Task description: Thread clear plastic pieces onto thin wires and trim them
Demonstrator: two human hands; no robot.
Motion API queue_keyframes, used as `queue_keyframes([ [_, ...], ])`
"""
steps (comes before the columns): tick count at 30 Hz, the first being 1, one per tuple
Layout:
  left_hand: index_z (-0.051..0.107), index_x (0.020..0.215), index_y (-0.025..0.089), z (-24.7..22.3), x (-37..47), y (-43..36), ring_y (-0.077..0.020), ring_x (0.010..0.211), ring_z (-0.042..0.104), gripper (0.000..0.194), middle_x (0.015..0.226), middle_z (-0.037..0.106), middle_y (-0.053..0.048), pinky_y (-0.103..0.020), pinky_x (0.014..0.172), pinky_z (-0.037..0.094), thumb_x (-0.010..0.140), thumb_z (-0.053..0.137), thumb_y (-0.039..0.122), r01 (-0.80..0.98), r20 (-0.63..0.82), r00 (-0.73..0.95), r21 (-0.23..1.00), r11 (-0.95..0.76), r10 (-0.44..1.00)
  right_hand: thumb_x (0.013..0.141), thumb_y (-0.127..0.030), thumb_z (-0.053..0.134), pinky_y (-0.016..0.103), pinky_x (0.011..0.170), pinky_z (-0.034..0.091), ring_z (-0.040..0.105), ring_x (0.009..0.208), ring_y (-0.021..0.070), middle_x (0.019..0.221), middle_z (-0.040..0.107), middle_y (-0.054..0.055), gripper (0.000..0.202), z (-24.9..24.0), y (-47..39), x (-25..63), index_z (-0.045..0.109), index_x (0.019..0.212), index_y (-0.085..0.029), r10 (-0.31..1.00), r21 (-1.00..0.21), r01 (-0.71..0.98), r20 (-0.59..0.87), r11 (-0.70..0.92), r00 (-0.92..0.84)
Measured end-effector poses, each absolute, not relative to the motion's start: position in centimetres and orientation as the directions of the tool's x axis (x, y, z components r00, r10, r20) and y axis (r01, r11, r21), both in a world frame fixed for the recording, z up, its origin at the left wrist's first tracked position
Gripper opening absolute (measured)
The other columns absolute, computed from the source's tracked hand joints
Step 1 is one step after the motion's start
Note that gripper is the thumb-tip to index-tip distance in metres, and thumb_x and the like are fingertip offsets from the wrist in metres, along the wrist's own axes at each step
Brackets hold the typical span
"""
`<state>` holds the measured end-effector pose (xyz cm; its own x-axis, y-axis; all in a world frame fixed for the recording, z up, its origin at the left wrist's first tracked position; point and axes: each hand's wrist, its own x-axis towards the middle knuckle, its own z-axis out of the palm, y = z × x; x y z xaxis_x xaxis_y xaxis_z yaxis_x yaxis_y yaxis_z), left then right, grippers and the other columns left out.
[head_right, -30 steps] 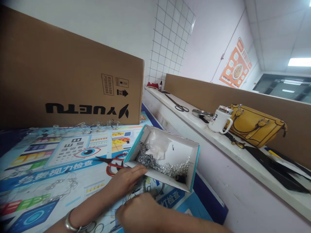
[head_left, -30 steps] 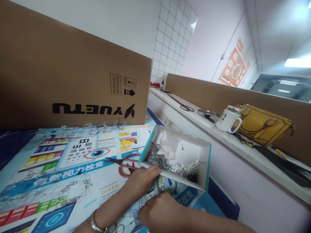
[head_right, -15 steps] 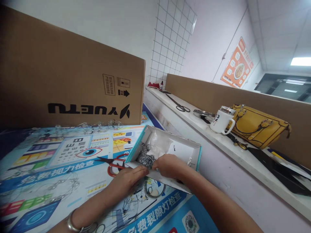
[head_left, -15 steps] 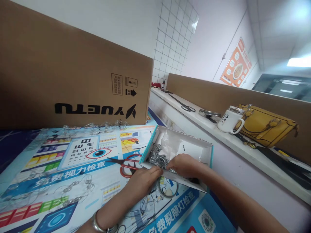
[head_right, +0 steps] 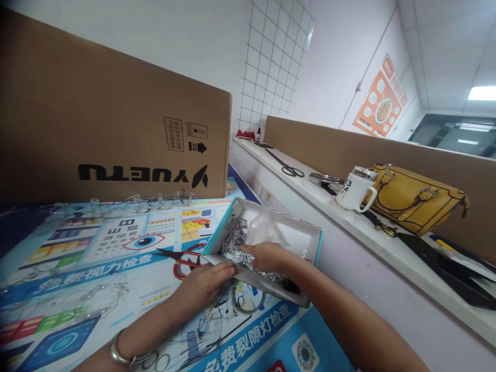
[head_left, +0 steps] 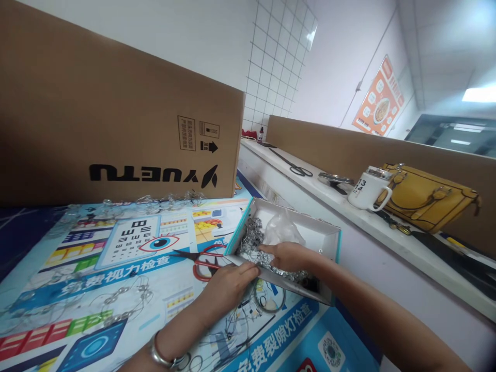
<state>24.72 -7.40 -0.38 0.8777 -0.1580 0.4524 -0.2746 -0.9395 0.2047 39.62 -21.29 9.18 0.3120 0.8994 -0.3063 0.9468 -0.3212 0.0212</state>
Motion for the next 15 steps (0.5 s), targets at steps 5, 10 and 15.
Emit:
queue_keyframes([
  [5, 0.051, 0.109, 0.023, -0.5, 24.8, -7.4, -0.0155, 0.081, 0.059, 0.039, 0.101, 0.061, -0.003, -0.026, 0.070, 0.045, 0.079, 0.038, 0.003, -0.264, 0.448, 0.881, 0.208, -0.942, -0.148, 0.078, -0.043, 0.051, 0.034, 0.068, 0.044, 0.063, 0.087, 0.0303, 0.099, 0.067, 0.016, 0.084, 9.1, -21.8, 39.8, 0.004, 0.142, -0.015, 0.845, 0.191, 0.859, -0.173, -0.474, 0.505],
  [10, 0.050, 0.112, 0.024, -0.9, 24.9, -7.3, -0.0151, 0.080, 0.059, 0.040, 0.102, 0.061, -0.004, -0.025, 0.069, 0.046, 0.079, 0.039, 0.004, -0.283, 0.502, 0.852, 0.207, -0.937, -0.147, 0.071, -0.055, 0.056, 0.033, 0.070, 0.043, 0.062, 0.090, 0.0308, 0.097, 0.066, 0.016, 0.099, 8.9, -21.4, 40.9, 0.003, 0.141, -0.010, 0.759, 0.240, 0.758, -0.109, -0.606, 0.641],
  [15, 0.051, 0.111, 0.025, -0.6, 24.9, -7.4, -0.0149, 0.077, 0.060, 0.040, 0.102, 0.061, -0.003, -0.025, 0.067, 0.046, 0.079, 0.040, 0.004, -0.281, 0.488, 0.861, 0.218, -0.935, -0.145, 0.075, -0.053, 0.055, 0.033, 0.071, 0.042, 0.062, 0.090, 0.0285, 0.095, 0.066, 0.015, 0.072, 9.5, -21.1, 41.4, 0.031, 0.132, -0.016, 0.742, 0.302, 0.721, -0.064, -0.624, 0.668],
])
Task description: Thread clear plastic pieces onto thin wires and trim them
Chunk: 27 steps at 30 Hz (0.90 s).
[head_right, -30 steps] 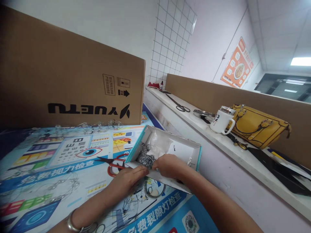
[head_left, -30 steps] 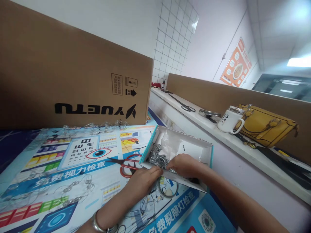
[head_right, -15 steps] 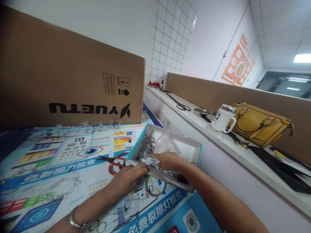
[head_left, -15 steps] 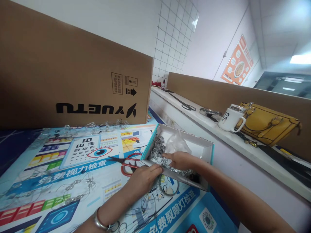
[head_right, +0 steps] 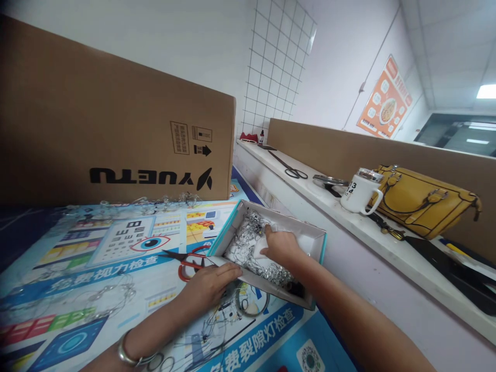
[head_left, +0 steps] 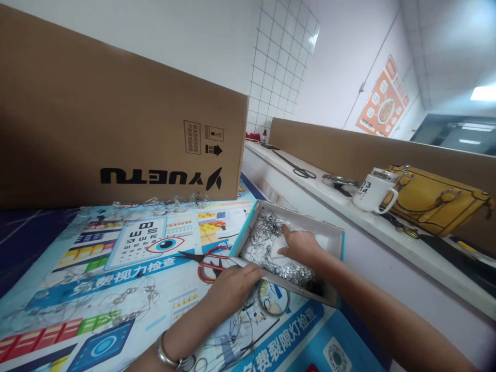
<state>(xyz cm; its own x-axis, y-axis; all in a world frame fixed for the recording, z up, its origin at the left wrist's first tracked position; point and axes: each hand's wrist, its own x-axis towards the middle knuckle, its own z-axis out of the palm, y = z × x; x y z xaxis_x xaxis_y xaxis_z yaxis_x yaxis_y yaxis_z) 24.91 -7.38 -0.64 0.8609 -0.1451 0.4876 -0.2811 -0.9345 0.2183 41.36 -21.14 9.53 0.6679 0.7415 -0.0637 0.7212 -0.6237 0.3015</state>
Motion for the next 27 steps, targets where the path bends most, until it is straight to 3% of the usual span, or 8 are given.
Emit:
queue_keyframes([
  [3, 0.052, 0.111, 0.025, -0.5, 24.9, -7.4, -0.0149, 0.078, 0.060, 0.040, 0.101, 0.062, -0.003, -0.025, 0.067, 0.046, 0.078, 0.041, 0.004, -0.272, 0.477, 0.868, 0.219, -0.937, -0.140, 0.080, -0.049, 0.051, 0.034, 0.072, 0.042, 0.061, 0.090, 0.0287, 0.096, 0.066, 0.015, 0.050, 10.2, -21.3, 41.6, 0.045, 0.119, -0.017, 0.725, 0.321, 0.695, -0.035, -0.643, 0.688],
  [9, 0.051, 0.110, 0.024, -0.5, 24.8, -7.4, -0.0147, 0.080, 0.060, 0.037, 0.101, 0.062, -0.004, -0.024, 0.069, 0.047, 0.080, 0.040, 0.005, -0.299, 0.502, 0.852, 0.232, -0.926, -0.149, 0.083, -0.044, 0.049, 0.035, 0.071, 0.043, 0.062, 0.087, 0.0305, 0.092, 0.067, 0.016, 0.036, 11.2, -21.9, 42.2, 0.060, 0.099, -0.014, 0.683, 0.354, 0.636, 0.012, -0.686, 0.730],
  [12, 0.050, 0.111, 0.023, -0.5, 24.8, -7.4, -0.0147, 0.082, 0.060, 0.038, 0.102, 0.062, -0.004, -0.024, 0.071, 0.047, 0.080, 0.039, 0.004, -0.300, 0.508, 0.848, 0.223, -0.927, -0.152, 0.081, -0.044, 0.051, 0.035, 0.071, 0.043, 0.062, 0.087, 0.0306, 0.091, 0.067, 0.016, 0.034, 12.0, -22.6, 42.1, 0.063, 0.090, -0.014, 0.676, 0.369, 0.620, 0.032, -0.692, 0.736],
  [16, 0.050, 0.110, 0.023, -0.4, 24.7, -7.4, -0.0158, 0.082, 0.060, 0.037, 0.101, 0.062, -0.004, -0.026, 0.070, 0.047, 0.080, 0.039, 0.004, -0.276, 0.467, 0.871, 0.217, -0.936, -0.149, 0.083, -0.044, 0.048, 0.038, 0.072, 0.043, 0.060, 0.090, 0.0317, 0.097, 0.065, 0.016, 0.035, 12.5, -23.8, 41.3, 0.061, 0.098, -0.015, 0.679, 0.392, 0.604, 0.074, -0.694, 0.731],
  [21, 0.048, 0.112, 0.025, -0.4, 24.7, -7.4, -0.0161, 0.082, 0.060, 0.041, 0.104, 0.061, -0.003, -0.027, 0.070, 0.047, 0.078, 0.039, 0.003, -0.276, 0.474, 0.869, 0.228, -0.934, -0.141, 0.082, -0.038, 0.051, 0.034, 0.065, 0.043, 0.063, 0.082, 0.0294, 0.087, 0.067, 0.015, 0.026, 12.0, -24.9, 41.0, 0.065, 0.084, -0.016, 0.687, 0.409, 0.635, -0.027, -0.656, 0.726],
  [27, 0.049, 0.110, 0.024, -0.3, 24.8, -7.4, -0.0162, 0.082, 0.060, 0.042, 0.102, 0.061, -0.003, -0.027, 0.070, 0.046, 0.077, 0.039, 0.002, -0.277, 0.462, 0.875, 0.233, -0.932, -0.145, 0.081, -0.051, 0.045, 0.029, 0.059, 0.038, 0.062, 0.076, 0.0248, 0.078, 0.067, 0.007, 0.035, 14.8, -26.0, 40.7, 0.066, 0.082, -0.023, 0.737, 0.320, 0.716, -0.077, -0.620, 0.672],
])
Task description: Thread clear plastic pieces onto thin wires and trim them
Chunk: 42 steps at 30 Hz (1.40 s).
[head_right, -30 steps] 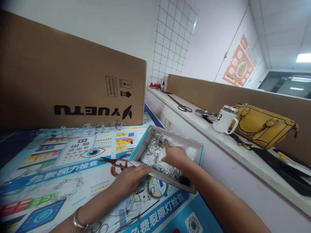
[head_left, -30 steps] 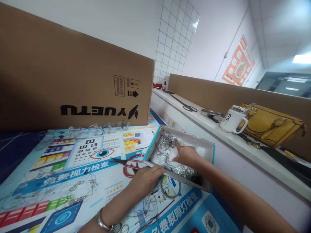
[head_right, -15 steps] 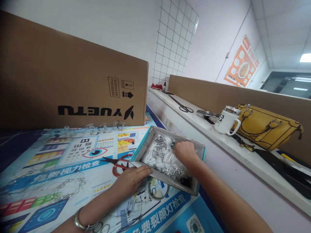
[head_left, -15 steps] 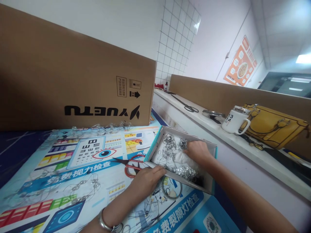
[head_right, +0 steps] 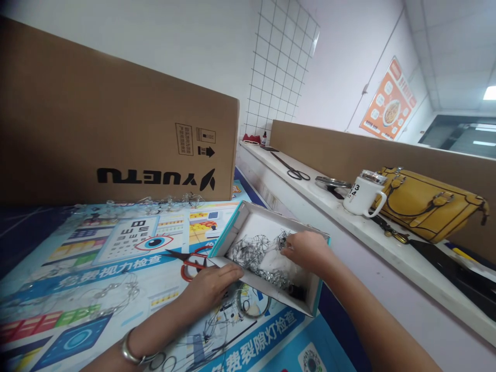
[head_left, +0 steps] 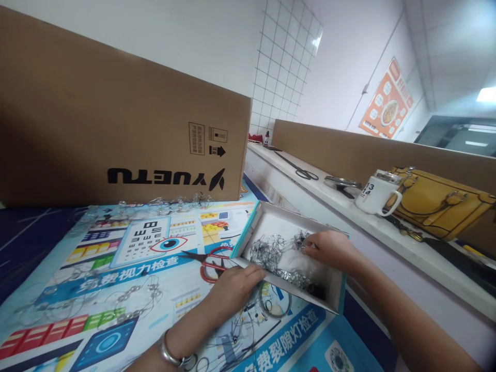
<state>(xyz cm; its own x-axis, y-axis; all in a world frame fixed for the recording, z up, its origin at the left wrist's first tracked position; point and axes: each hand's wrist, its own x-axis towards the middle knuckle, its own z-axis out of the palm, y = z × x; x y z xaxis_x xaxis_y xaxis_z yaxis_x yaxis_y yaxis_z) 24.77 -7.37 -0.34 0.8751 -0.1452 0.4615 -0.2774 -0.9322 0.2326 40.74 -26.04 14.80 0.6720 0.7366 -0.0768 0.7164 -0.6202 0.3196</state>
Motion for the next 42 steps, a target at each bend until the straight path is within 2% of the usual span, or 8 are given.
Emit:
queue_keyframes([
  [6, 0.047, 0.115, 0.023, 0.4, 24.4, -7.2, -0.0174, 0.083, 0.059, 0.041, 0.102, 0.060, -0.005, -0.027, 0.069, 0.046, 0.078, 0.042, 0.007, -0.312, 0.434, 0.882, 0.247, -0.917, -0.183, 0.084, -0.041, 0.045, 0.030, 0.069, 0.040, 0.056, 0.090, 0.0229, 0.097, 0.061, 0.008, 0.031, 14.2, -22.4, 37.8, 0.056, 0.107, -0.024, 0.882, 0.248, 0.853, 0.009, -0.459, 0.472],
  [12, 0.045, 0.118, 0.026, -0.4, 24.7, -7.3, -0.0170, 0.083, 0.058, 0.048, 0.100, 0.060, -0.003, -0.027, 0.070, 0.045, 0.077, 0.041, 0.003, -0.266, 0.432, 0.888, 0.205, -0.942, -0.157, 0.066, -0.026, 0.065, 0.034, 0.078, 0.041, 0.048, 0.103, 0.0260, 0.121, 0.047, 0.012, 0.078, 9.1, -17.7, 37.5, 0.028, 0.135, -0.023, 0.979, 0.150, 0.973, -0.078, -0.176, 0.189],
  [18, 0.051, 0.107, 0.024, -0.5, 24.8, -7.4, -0.0160, 0.078, 0.058, 0.036, 0.096, 0.061, -0.002, -0.026, 0.069, 0.045, 0.079, 0.041, 0.004, -0.237, 0.418, 0.898, 0.203, -0.950, -0.135, 0.066, -0.024, 0.060, 0.029, 0.069, 0.040, 0.050, 0.095, 0.0265, 0.089, 0.061, 0.008, 0.043, 8.0, -16.8, 39.1, 0.053, 0.108, -0.019, 0.968, 0.148, 0.966, -0.103, -0.213, 0.229],
  [24, 0.046, 0.116, 0.024, -0.3, 24.6, -7.1, -0.0169, 0.081, 0.060, 0.046, 0.105, 0.060, -0.004, -0.027, 0.068, 0.047, 0.075, 0.042, 0.003, -0.283, 0.418, 0.891, 0.200, -0.938, -0.179, 0.070, -0.021, 0.055, 0.023, 0.070, 0.036, 0.052, 0.088, 0.0192, 0.085, 0.061, 0.003, 0.038, 11.6, -18.5, 41.1, 0.052, 0.108, -0.021, 0.926, 0.030, 0.926, 0.008, -0.377, 0.377],
  [30, 0.047, 0.114, 0.022, -0.4, 24.7, -7.1, -0.0165, 0.082, 0.060, 0.042, 0.103, 0.060, -0.005, -0.026, 0.069, 0.047, 0.077, 0.042, 0.004, -0.296, 0.462, 0.870, 0.208, -0.933, -0.173, 0.072, -0.021, 0.053, 0.027, 0.069, 0.038, 0.048, 0.096, 0.0233, 0.097, 0.056, 0.008, 0.026, 13.3, -22.5, 40.6, 0.055, 0.097, -0.020, 0.855, 0.218, 0.827, 0.148, -0.518, 0.497],
  [34, 0.048, 0.113, 0.023, -0.9, 24.8, -7.1, -0.0152, 0.081, 0.060, 0.040, 0.103, 0.061, -0.005, -0.025, 0.069, 0.047, 0.078, 0.041, 0.005, -0.297, 0.504, 0.847, 0.178, -0.938, -0.172, 0.073, -0.015, 0.049, 0.028, 0.061, 0.037, 0.049, 0.091, 0.0260, 0.090, 0.057, 0.011, 0.018, 12.6, -24.5, 39.0, 0.059, 0.089, -0.017, 0.826, 0.421, 0.735, 0.061, -0.531, 0.561],
  [38, 0.046, 0.114, 0.024, -1.2, 24.8, -7.2, -0.0166, 0.082, 0.060, 0.042, 0.109, 0.060, -0.004, -0.029, 0.071, 0.048, 0.078, 0.039, 0.004, -0.275, 0.497, 0.853, 0.172, -0.946, -0.158, 0.080, -0.028, 0.047, 0.030, 0.062, 0.037, 0.052, 0.081, 0.0241, 0.081, 0.061, 0.011, 0.022, 13.1, -25.3, 38.7, 0.064, 0.077, -0.016, 0.820, 0.432, 0.757, -0.067, -0.490, 0.569],
  [42, 0.046, 0.115, 0.023, -0.8, 24.6, -7.1, -0.0176, 0.084, 0.060, 0.045, 0.110, 0.059, -0.005, -0.029, 0.070, 0.048, 0.075, 0.040, 0.002, -0.292, 0.463, 0.868, 0.184, -0.939, -0.179, 0.085, -0.037, 0.043, 0.034, 0.068, 0.036, 0.051, 0.086, 0.0259, 0.080, 0.062, 0.013, 0.035, 14.2, -24.3, 38.9, 0.066, 0.070, -0.015, 0.844, 0.451, 0.741, 0.058, -0.498, 0.533],
])
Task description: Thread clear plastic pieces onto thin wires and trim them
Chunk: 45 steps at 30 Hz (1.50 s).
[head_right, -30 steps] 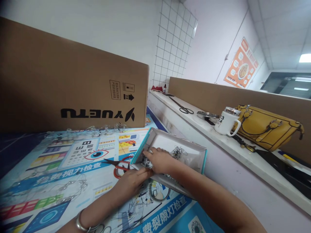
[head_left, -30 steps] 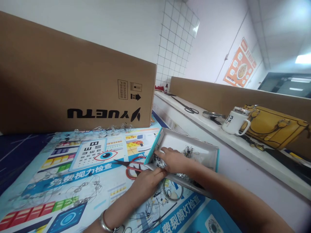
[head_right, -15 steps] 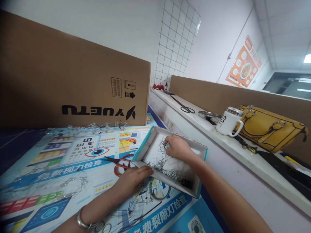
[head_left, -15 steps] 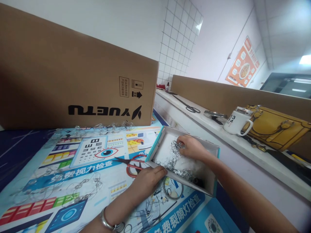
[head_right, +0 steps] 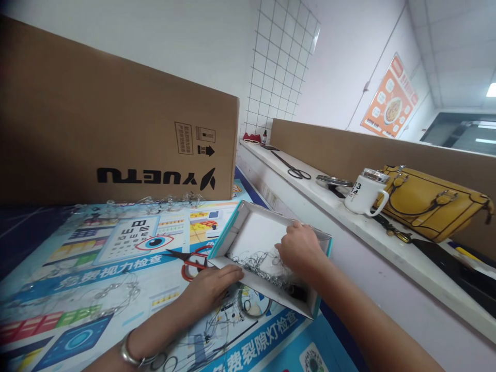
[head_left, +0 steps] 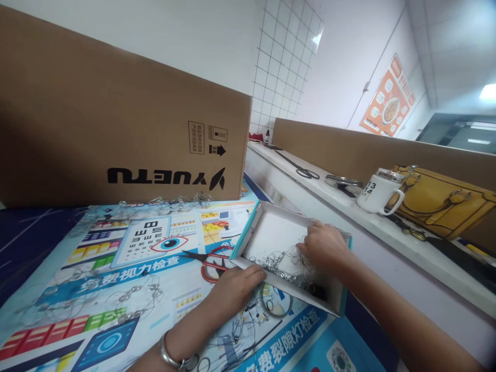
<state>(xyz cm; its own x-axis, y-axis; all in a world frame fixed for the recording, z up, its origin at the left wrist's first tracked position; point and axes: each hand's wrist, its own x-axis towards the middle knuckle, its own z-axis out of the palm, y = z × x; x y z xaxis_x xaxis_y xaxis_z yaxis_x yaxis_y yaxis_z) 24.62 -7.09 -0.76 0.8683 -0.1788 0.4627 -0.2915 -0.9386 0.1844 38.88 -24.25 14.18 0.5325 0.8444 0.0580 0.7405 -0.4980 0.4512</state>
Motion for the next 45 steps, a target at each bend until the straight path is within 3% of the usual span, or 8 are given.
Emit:
queue_keyframes([
  [3, 0.045, 0.117, 0.022, -0.3, 24.5, -7.0, -0.0180, 0.083, 0.060, 0.044, 0.108, 0.059, -0.006, -0.029, 0.069, 0.048, 0.076, 0.042, 0.006, -0.318, 0.448, 0.870, 0.193, -0.928, -0.205, 0.080, -0.029, 0.050, 0.035, 0.071, 0.035, 0.049, 0.090, 0.0269, 0.083, 0.061, 0.013, 0.022, 13.9, -22.2, 38.6, 0.065, 0.073, -0.013, 0.895, 0.467, 0.770, 0.127, -0.435, 0.428],
  [9, 0.047, 0.115, 0.023, -0.3, 24.5, -7.1, -0.0167, 0.079, 0.059, 0.039, 0.101, 0.060, -0.005, -0.027, 0.066, 0.046, 0.080, 0.040, 0.007, -0.294, 0.447, 0.875, 0.180, -0.939, -0.188, 0.071, -0.022, 0.058, 0.031, 0.075, 0.038, 0.055, 0.088, 0.0229, 0.092, 0.063, 0.010, 0.029, 10.2, -18.6, 38.2, 0.056, 0.099, -0.016, 0.979, 0.321, 0.946, -0.172, -0.052, 0.112],
  [20, 0.050, 0.108, 0.023, -0.6, 24.6, -7.2, -0.0149, 0.077, 0.059, 0.034, 0.097, 0.061, -0.003, -0.024, 0.065, 0.045, 0.081, 0.039, 0.006, -0.266, 0.476, 0.865, 0.166, -0.950, -0.159, 0.070, -0.014, 0.054, 0.036, 0.077, 0.036, 0.058, 0.082, 0.0234, 0.079, 0.066, 0.009, 0.016, 10.4, -21.3, 40.2, 0.066, 0.078, -0.020, 0.937, 0.359, 0.929, -0.282, -0.095, 0.205],
  [25, 0.048, 0.114, 0.023, -0.8, 24.6, -7.2, -0.0150, 0.079, 0.060, 0.037, 0.105, 0.060, -0.005, -0.026, 0.068, 0.047, 0.082, 0.038, 0.006, -0.290, 0.501, 0.849, 0.179, -0.940, -0.167, 0.064, -0.015, 0.058, 0.031, 0.075, 0.037, 0.053, 0.085, 0.0219, 0.079, 0.063, 0.007, 0.015, 12.6, -24.3, 39.6, 0.068, 0.074, -0.020, 0.956, 0.216, 0.968, -0.232, -0.131, 0.181],
  [29, 0.047, 0.115, 0.024, -0.9, 24.6, -7.2, -0.0169, 0.080, 0.060, 0.037, 0.108, 0.060, -0.004, -0.030, 0.069, 0.048, 0.083, 0.039, 0.008, -0.280, 0.481, 0.862, 0.181, -0.943, -0.164, 0.076, -0.031, 0.054, 0.029, 0.079, 0.039, 0.053, 0.090, 0.0214, 0.081, 0.063, 0.008, 0.021, 12.8, -24.3, 39.4, 0.067, 0.070, -0.016, 0.967, 0.125, 0.986, -0.213, -0.115, 0.140],
  [34, 0.047, 0.113, 0.024, -0.9, 24.7, -7.2, -0.0166, 0.079, 0.060, 0.037, 0.105, 0.061, -0.004, -0.028, 0.067, 0.047, 0.082, 0.039, 0.007, -0.267, 0.466, 0.868, 0.153, -0.951, -0.169, 0.081, -0.029, 0.047, 0.030, 0.064, 0.043, 0.060, 0.073, 0.0222, 0.079, 0.064, 0.012, 0.025, 10.3, -21.8, 39.2, 0.065, 0.080, -0.012, 0.925, 0.262, 0.951, -0.295, -0.163, 0.240],
  [39, 0.050, 0.109, 0.023, -0.5, 24.8, -7.2, -0.0147, 0.073, 0.059, 0.034, 0.095, 0.061, -0.003, -0.024, 0.062, 0.044, 0.081, 0.039, 0.007, -0.268, 0.452, 0.872, 0.124, -0.955, -0.186, 0.075, -0.018, 0.051, 0.028, 0.061, 0.045, 0.061, 0.078, 0.0209, 0.100, 0.058, 0.009, 0.032, 8.8, -19.6, 39.4, 0.054, 0.107, -0.020, 0.942, 0.248, 0.964, -0.289, -0.097, 0.169],
  [45, 0.046, 0.116, 0.024, -0.1, 24.6, -7.1, -0.0160, 0.077, 0.058, 0.041, 0.097, 0.060, -0.003, -0.025, 0.062, 0.045, 0.080, 0.041, 0.006, -0.289, 0.448, 0.873, 0.159, -0.944, -0.192, 0.069, -0.026, 0.060, 0.030, 0.059, 0.048, 0.063, 0.075, 0.0220, 0.105, 0.052, 0.011, 0.044, 8.5, -17.0, 38.6, 0.052, 0.111, -0.022, 0.913, 0.242, 0.970, -0.393, -0.010, 0.107],
])
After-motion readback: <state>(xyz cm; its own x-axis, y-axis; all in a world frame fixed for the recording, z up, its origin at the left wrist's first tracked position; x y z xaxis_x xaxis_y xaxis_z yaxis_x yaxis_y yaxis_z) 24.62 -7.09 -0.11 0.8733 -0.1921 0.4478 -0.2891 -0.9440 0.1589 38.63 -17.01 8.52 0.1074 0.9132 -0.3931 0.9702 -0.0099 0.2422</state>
